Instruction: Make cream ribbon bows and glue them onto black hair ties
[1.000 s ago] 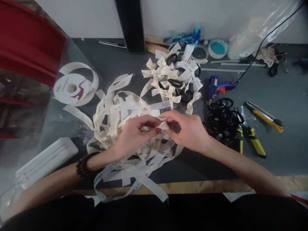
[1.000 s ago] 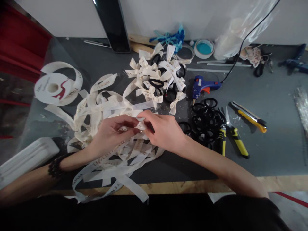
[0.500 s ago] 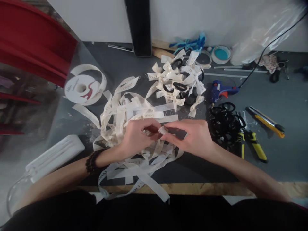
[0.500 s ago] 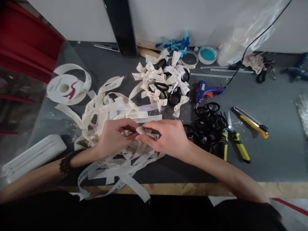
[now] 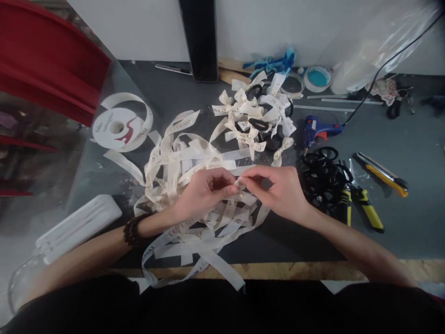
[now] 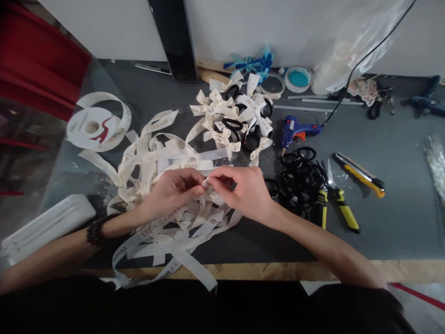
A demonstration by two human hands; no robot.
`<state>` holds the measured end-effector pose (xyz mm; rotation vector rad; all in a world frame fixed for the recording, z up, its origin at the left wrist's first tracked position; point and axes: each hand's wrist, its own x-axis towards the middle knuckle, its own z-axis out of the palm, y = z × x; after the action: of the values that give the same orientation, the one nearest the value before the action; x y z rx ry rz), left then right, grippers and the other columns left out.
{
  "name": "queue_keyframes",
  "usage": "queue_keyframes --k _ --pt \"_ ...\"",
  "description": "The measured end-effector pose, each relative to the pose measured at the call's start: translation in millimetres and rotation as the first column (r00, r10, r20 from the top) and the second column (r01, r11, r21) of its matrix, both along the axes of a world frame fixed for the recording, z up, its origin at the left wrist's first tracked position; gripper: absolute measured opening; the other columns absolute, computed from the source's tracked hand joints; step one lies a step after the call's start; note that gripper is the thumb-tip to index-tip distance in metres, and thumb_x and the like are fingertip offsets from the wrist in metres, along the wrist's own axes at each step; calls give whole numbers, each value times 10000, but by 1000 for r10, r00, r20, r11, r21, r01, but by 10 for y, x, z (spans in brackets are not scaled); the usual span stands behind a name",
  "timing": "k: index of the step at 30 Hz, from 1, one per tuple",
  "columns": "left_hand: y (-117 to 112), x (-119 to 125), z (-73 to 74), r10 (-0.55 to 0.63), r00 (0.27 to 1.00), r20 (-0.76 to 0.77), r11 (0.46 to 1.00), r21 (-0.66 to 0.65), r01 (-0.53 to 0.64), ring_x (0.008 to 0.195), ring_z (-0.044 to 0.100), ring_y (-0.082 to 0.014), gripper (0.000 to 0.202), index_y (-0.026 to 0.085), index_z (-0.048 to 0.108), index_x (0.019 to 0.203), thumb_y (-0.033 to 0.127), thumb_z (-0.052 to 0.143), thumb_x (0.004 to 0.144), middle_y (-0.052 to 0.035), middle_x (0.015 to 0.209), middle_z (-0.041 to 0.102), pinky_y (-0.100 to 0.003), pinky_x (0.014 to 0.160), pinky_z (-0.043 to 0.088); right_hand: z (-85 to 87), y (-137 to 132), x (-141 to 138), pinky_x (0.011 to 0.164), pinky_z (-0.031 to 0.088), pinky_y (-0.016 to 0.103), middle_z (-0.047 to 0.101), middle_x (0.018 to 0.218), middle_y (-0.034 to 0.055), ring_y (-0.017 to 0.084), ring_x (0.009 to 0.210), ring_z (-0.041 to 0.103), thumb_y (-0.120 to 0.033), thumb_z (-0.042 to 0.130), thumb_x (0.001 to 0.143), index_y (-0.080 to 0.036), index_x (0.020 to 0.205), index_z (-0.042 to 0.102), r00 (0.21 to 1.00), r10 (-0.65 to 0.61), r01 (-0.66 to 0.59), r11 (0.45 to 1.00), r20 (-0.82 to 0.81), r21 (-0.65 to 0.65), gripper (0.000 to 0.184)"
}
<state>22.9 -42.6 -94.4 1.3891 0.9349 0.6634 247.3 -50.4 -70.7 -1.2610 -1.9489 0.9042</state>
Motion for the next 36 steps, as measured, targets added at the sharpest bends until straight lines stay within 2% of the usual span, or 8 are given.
queue_keyframes --k 8,12,15,19,23,28,32,36 --pt "-3 0 -5 -23 999 30 995 -96 26 557 505 -85 276 185 649 853 401 809 917 14 703 591 -207 474 383 -49 14 6 669 518 248 836 931 4 152 787 752 -275 670 1003 -217 996 824 999 6 -10 995 -45 -103 166" --pt "-20 4 -24 1 999 42 995 -104 3 571 526 -90 272 187 621 823 336 841 881 16 705 592 -213 497 411 -24 5 -17 675 532 237 822 875 -10 131 705 724 -338 787 932 -213 951 813 996 33 -45 989 -80 -144 130" --pt "-30 10 -27 -5 1000 21 997 -78 7 608 595 -104 245 187 636 861 284 861 849 7 721 652 -212 540 464 -19 12 -26 660 515 222 802 812 -29 110 662 690 -321 858 871 -209 878 802 995 46 -58 987 -83 -147 126" --pt "-44 21 -3 -22 998 -56 1000 -20 21 631 646 -122 170 187 705 1029 305 774 929 -17 764 730 -216 551 483 -30 9 -25 637 494 218 779 755 -39 97 625 654 -275 820 904 -209 846 795 997 38 -45 992 -66 -120 92" --pt "-55 25 23 32 993 -117 999 34 -28 599 627 -111 192 173 764 890 350 748 961 -28 751 739 -209 515 462 -42 -3 -21 633 508 228 796 769 -23 113 644 683 -283 808 916 -215 859 808 997 -26 19 996 -78 -90 89" --pt "-70 31 17 116 992 -47 989 94 -111 733 723 -148 117 202 807 973 309 772 944 -39 857 796 -231 635 572 -87 -25 -35 645 547 242 806 770 -20 131 658 728 -326 845 891 -219 907 806 991 -97 88 991 -88 -103 115" --pt "-65 36 23 115 992 -54 989 102 -109 727 707 -132 63 192 770 895 244 804 898 -18 824 776 -212 650 562 -110 -65 -66 664 548 214 802 790 -37 106 683 727 -282 827 909 -215 927 778 987 -53 39 994 -148 -98 84" --pt "-58 30 54 85 989 -119 988 137 -68 633 627 -106 115 188 767 849 270 757 930 5 728 732 -202 568 477 -91 -77 -76 665 536 203 794 795 -41 95 692 712 -292 804 932 -216 930 779 989 -40 27 995 -143 -92 81"
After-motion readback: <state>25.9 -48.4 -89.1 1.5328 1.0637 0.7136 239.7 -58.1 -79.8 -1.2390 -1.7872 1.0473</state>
